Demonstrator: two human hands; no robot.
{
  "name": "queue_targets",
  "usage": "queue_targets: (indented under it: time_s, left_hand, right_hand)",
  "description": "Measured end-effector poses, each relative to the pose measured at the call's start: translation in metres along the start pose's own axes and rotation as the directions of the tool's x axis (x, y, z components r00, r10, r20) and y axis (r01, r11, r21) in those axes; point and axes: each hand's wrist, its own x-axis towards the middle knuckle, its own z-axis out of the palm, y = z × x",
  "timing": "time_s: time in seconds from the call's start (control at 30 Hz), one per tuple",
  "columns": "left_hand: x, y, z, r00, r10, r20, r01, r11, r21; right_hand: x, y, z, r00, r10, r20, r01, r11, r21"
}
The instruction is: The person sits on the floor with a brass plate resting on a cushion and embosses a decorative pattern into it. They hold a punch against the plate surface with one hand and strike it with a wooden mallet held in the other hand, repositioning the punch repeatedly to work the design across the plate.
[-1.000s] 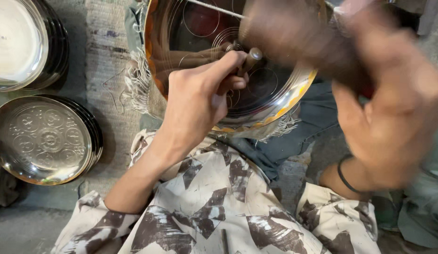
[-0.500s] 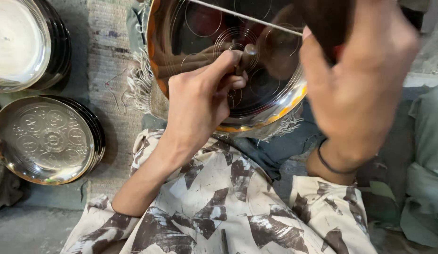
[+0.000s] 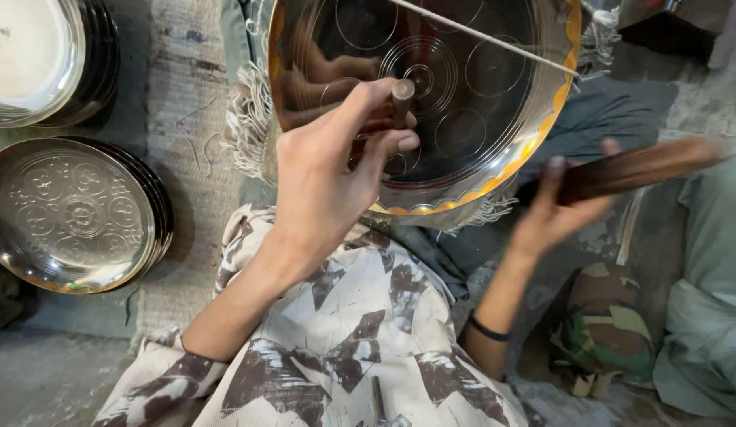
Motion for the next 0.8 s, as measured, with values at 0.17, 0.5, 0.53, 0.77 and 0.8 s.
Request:
queue_targets:
  time_s: [0.17,0.5,0.53,0.77,0.8]
  left_hand:
    - [-0.002,0.002,0.006,0.997,-0.010,-0.080,0.021,0.990,0.140]
    - [-0.008,0.003,0.012,0.992,-0.023,-0.127,0.054,0.966,0.252]
    - [-0.009,0.004,0.012,0.991,-0.024,-0.132,0.059,0.962,0.267]
    - [-0.014,0.002,0.014,0.990,-0.021,-0.141,0.056,0.968,0.247]
    - [-0.014,0.001,0.014,0.989,-0.007,-0.146,0.043,0.968,0.246]
  right_hand:
    - [-0.009,0.027,-0.004,0.961,0.276,-0.022,-0.264,0.938,0.224]
    - [0.089,-0.103,0.013,0.970,-0.094,0.225,0.086,0.995,0.047]
    - [0.097,-0.117,0.016,0.943,-0.192,0.272,0.209,0.977,-0.036]
    - [0.127,-0.184,0.035,0.555,-0.531,0.640,0.808,0.527,-0.263]
    - [0.129,-0.190,0.039,0.534,-0.531,0.658,0.824,0.501,-0.264]
